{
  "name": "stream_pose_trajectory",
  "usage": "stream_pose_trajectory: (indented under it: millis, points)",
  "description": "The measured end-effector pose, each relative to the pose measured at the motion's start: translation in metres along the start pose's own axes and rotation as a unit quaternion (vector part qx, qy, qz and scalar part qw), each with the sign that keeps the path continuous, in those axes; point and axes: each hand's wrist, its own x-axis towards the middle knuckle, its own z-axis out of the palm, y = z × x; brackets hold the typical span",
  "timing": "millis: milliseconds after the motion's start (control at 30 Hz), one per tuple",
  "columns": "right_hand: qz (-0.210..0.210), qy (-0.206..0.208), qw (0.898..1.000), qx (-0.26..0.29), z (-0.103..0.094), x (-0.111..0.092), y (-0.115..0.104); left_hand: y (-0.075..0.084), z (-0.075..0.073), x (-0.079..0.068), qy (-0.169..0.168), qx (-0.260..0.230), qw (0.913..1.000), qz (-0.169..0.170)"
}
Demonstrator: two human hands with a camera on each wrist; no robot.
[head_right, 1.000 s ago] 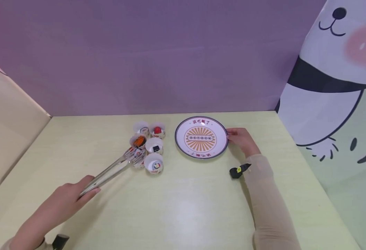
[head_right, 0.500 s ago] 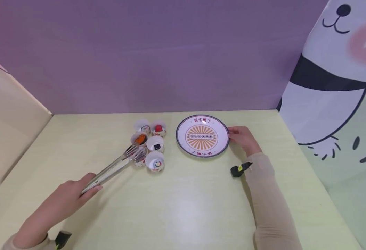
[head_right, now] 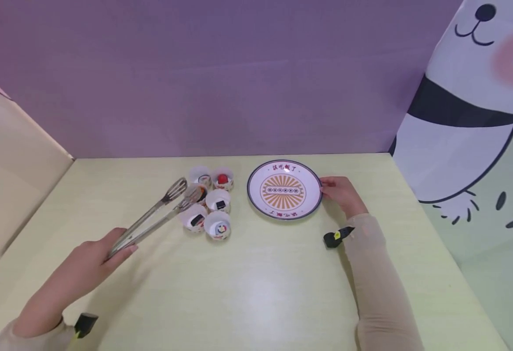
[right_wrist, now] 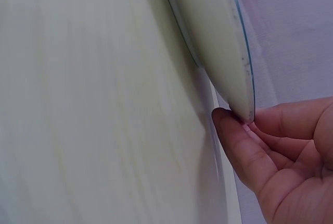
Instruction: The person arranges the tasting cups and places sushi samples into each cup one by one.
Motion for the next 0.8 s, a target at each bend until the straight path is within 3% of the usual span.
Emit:
stream_pose_trajectory:
  millis: [467,600,800]
  points:
    - [-0.009,0.006,1.0,0.007,-0.001,-0.003,-0.002,-0.01,0.003,0.032,0.008,-0.074,0.9945,-0.074]
    - [-0.007,0.005,1.0,0.004,-0.002,-0.003,-0.002,-0.018,0.01,0.05,-0.019,-0.1,0.9904,-0.094]
    - [-0.005,-0.003,1.0,0.008,0.001,-0.003,-0.002,-0.028,0.03,0.069,-0.071,-0.116,0.979,-0.152]
